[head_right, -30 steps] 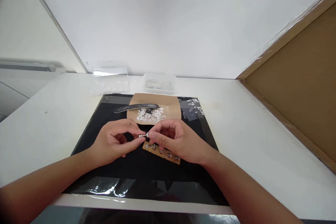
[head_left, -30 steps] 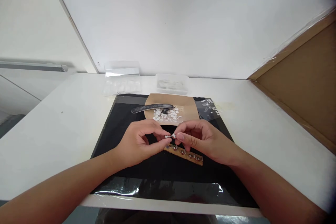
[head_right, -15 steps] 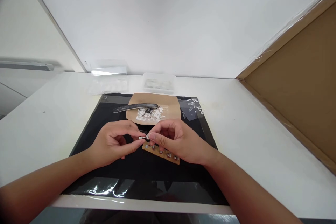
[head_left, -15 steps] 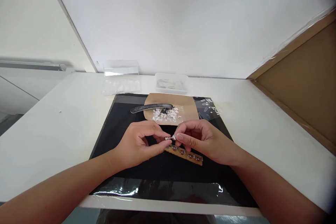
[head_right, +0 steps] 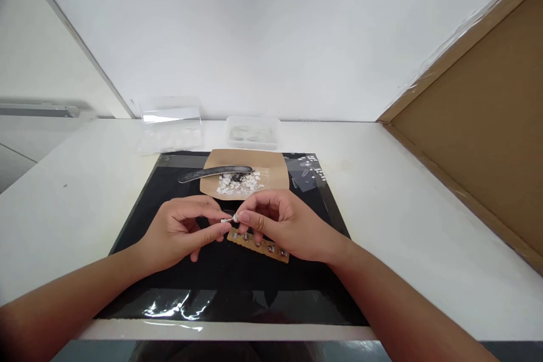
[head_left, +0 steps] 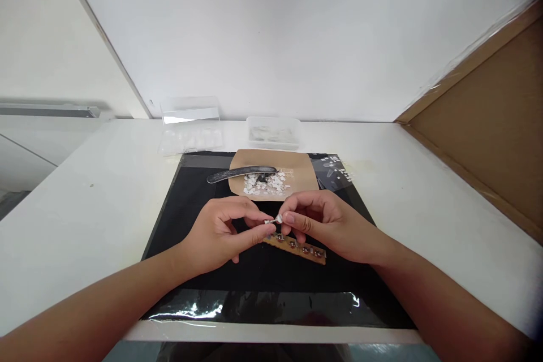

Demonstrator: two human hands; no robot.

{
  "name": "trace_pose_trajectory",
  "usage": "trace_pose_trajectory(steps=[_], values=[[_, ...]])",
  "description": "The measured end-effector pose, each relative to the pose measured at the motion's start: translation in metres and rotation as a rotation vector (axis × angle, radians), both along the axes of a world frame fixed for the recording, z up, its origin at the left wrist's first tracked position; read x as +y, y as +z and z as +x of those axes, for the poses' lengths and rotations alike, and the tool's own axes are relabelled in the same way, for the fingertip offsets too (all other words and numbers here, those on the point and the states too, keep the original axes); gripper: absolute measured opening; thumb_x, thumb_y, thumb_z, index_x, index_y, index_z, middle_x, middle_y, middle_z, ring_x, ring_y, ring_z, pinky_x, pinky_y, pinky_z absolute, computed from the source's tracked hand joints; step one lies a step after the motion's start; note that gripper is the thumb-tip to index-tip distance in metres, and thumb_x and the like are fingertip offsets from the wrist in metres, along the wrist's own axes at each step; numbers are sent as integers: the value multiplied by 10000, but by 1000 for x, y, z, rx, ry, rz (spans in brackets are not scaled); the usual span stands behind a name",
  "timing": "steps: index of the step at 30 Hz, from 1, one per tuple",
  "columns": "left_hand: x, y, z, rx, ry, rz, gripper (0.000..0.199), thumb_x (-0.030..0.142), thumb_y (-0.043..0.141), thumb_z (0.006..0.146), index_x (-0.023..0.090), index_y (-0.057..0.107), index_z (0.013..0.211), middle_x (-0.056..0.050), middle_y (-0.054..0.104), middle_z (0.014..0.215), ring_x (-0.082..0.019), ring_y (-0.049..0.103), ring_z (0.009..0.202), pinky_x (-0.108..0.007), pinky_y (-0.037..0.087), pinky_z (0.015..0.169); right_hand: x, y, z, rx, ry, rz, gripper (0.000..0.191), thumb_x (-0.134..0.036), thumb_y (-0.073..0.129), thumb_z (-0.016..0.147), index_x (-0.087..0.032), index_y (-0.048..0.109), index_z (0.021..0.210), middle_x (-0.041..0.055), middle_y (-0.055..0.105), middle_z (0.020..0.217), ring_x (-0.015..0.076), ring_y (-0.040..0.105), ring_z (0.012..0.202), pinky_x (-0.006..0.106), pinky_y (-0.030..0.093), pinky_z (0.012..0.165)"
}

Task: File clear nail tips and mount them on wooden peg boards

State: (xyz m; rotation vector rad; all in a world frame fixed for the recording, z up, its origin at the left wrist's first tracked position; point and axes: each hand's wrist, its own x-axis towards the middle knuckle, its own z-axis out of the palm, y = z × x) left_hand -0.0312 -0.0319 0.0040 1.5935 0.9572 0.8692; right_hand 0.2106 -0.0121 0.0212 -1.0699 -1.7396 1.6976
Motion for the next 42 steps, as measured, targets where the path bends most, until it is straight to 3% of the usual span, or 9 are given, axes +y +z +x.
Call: trace_pose_trajectory(steps=[7, 16, 22, 27, 36, 42], values=[[0, 0, 1, -9, 7, -35, 233, 374, 778, 890, 154, 824, 949, -56, 667, 827, -138, 678, 625, -148, 537, 334, -1, 1, 2, -59, -67, 145, 301, -486, 775, 882, -193, 765, 947, 43, 730, 855, 141, 609, 710, 243, 521, 619], [-1, -3, 0, -19, 16, -46, 237, 373, 778, 890, 165, 829, 993, -61, 673, 830, -156, 700, 654, -152, 543, 333, -2, 2, 3, -66, -42, 186, 261, -457, 754, 906, -201, 767, 955, 22, 663, 760, 122, 510, 647, 241, 422, 547], [-1, -3, 0, -7, 19, -37, 231, 377, 776, 888, 170, 829, 978, -56, 668, 817, -161, 702, 653, -155, 541, 328, -4, 2, 2, -127, -51, 207, 272, -468, 735, 918, -199, 758, 946, 25, 674, 766, 120, 519, 636, 239, 411, 530], [-1, -3, 1, -13, 16, -55, 212, 360, 775, 891, 167, 826, 964, -60, 680, 831, -156, 703, 648, -147, 537, 329, -7, 4, -2, -183, -74, 352, 216, -416, 713, 939, -209, 703, 880, -5, 644, 730, 110, 510, 622, 233, 405, 542], [0, 0, 3, -61, -9, -125, 215, 355, 762, 908, 164, 830, 982, -47, 678, 843, -92, 656, 537, -120, 516, 325, -8, 5, 0, -261, 13, 622, 198, -381, 528, 1037, -225, 591, 934, 23, 648, 839, 148, 541, 723, 268, 422, 661], [0, 1, 3, -112, -65, -185, 208, 349, 759, 915, 187, 833, 1021, -43, 678, 873, -75, 644, 509, -117, 510, 322, -8, 5, 3, -193, 87, 584, 213, -367, 477, 1065, -229, 541, 915, 0, 606, 802, 134, 507, 686, 258, 412, 647]])
